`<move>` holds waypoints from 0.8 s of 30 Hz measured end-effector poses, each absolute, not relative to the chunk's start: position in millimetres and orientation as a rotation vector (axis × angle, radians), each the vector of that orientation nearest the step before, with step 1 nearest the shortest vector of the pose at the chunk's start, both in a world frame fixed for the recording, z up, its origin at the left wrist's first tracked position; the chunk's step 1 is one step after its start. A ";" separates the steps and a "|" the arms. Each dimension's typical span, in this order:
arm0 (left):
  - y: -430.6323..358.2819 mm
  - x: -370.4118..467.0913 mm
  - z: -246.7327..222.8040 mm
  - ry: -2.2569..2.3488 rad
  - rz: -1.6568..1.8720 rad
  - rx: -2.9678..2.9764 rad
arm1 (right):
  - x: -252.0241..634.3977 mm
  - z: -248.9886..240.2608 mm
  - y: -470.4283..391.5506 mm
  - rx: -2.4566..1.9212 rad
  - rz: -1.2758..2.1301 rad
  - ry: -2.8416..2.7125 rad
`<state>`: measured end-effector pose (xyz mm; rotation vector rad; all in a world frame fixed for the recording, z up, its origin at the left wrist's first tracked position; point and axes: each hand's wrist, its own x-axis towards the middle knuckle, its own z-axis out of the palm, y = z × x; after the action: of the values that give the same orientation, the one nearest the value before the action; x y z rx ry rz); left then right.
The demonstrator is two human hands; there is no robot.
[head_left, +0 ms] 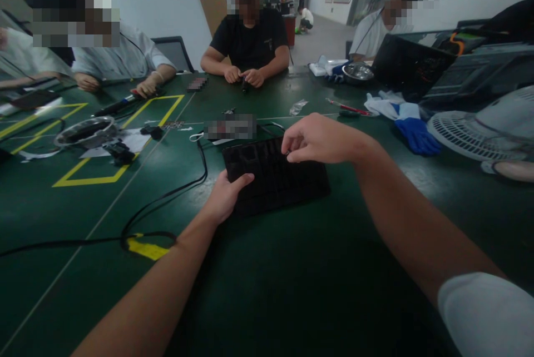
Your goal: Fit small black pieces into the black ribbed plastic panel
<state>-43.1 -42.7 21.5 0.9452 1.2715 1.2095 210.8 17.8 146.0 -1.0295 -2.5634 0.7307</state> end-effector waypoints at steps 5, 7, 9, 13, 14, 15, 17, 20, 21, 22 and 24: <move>-42.3 -42.7 20.4 1.269 1.213 0.934 | 210.1 140.1 20.9 -1.026 0.687 -2.564; -42.4 -42.5 20.6 1.265 1.208 0.940 | 210.1 137.9 22.6 -1.023 0.660 -2.561; -42.6 -42.5 20.7 1.254 1.205 0.948 | 210.2 136.4 24.3 -1.014 0.643 -2.563; -43.0 -42.7 20.6 1.254 1.209 0.944 | 209.5 135.1 26.0 -1.024 0.711 -2.564; -43.1 -42.6 20.6 1.256 1.209 0.938 | 209.0 134.9 25.9 -1.032 0.747 -2.564; -43.2 -42.4 20.7 1.258 1.210 0.933 | 208.3 134.7 25.5 -1.039 0.786 -2.565; -43.4 -42.0 21.1 1.258 1.210 0.925 | 206.3 134.1 24.5 -1.051 0.859 -2.552; -43.9 -41.4 22.2 1.259 1.214 0.918 | 202.8 132.0 23.0 -1.071 0.973 -2.492; -44.1 -41.3 22.5 1.259 1.214 0.916 | 201.6 131.0 22.8 -1.077 1.013 -2.466; -44.3 -41.3 22.8 1.260 1.213 0.913 | 200.5 129.9 22.6 -1.082 1.052 -2.443; -44.6 -41.5 22.8 1.260 1.209 0.913 | 198.4 127.6 22.4 -1.094 1.117 -2.400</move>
<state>-41.5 -44.6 22.8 0.9126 1.2602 1.2093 198.4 22.4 127.6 -1.0944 -2.4003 1.1171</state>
